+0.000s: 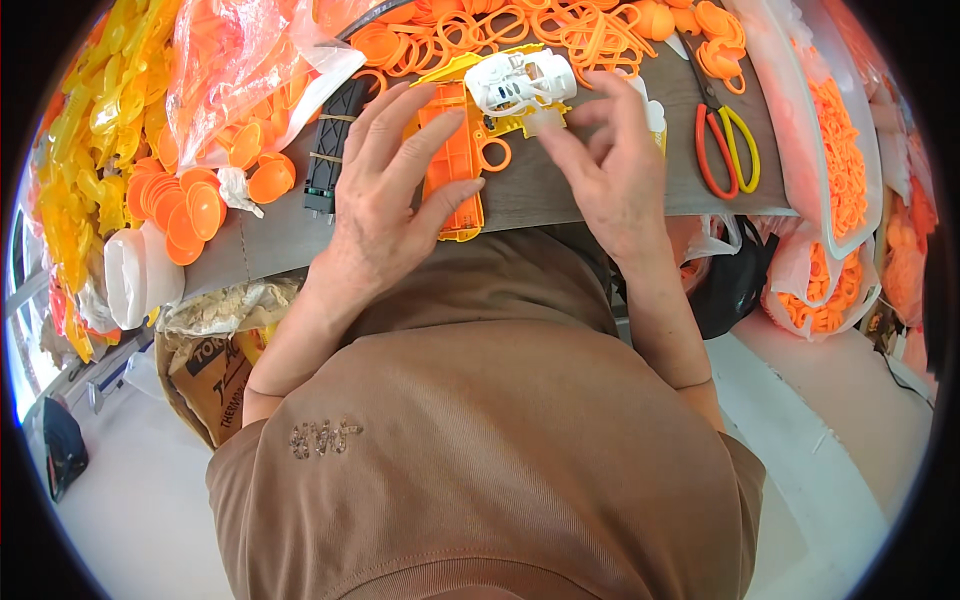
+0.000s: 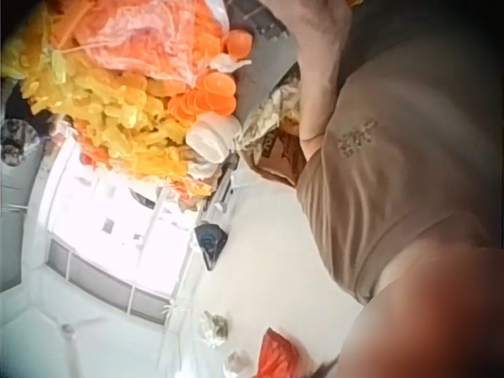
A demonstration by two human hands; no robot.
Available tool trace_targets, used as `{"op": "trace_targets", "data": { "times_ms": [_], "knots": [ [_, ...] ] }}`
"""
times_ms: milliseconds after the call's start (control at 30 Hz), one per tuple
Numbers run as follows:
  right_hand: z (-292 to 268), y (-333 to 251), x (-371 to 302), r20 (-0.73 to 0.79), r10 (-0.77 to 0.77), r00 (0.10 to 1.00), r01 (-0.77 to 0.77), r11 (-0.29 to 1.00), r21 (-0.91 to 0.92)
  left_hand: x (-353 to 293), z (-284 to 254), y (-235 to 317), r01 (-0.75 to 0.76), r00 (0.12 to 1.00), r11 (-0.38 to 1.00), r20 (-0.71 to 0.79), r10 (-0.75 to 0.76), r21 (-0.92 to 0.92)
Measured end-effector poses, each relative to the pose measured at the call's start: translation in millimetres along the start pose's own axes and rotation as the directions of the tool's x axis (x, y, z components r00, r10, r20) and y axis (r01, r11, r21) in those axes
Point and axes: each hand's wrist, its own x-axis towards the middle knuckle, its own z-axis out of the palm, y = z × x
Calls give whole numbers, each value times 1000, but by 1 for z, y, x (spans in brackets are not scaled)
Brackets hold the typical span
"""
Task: Assembling a yellow toy gun by attaching internal components and stickers.
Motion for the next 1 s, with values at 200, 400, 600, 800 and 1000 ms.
{"op": "trace_targets", "data": {
  "times_ms": [200, 400, 600, 800, 1000],
  "knots": [
    [3, -5, 3, 41, -599, 800, 572, 739, -356, -2, 5, -6, -8, 999, 1000, 31, 8, -3],
    [3, -13, -4, 289, -475, 831, 549, 619, -561, -1, 7, -9, -18, 1000, 1000, 23, 18, -21],
    [6, -29, 2, 503, -201, 841, 476, 717, -510, 4, 9, -8, -34, 999, 999, 11, 34, -19],
    [4, -20, 8, 514, -161, 843, 416, 801, -431, 6, 8, -6, -37, 999, 999, 19, 37, -30],
    [-50, -18, 4, 271, -357, 894, 431, 851, -300, 3, 12, -5, -50, 998, 999, 32, 50, -14]
  ]
}}
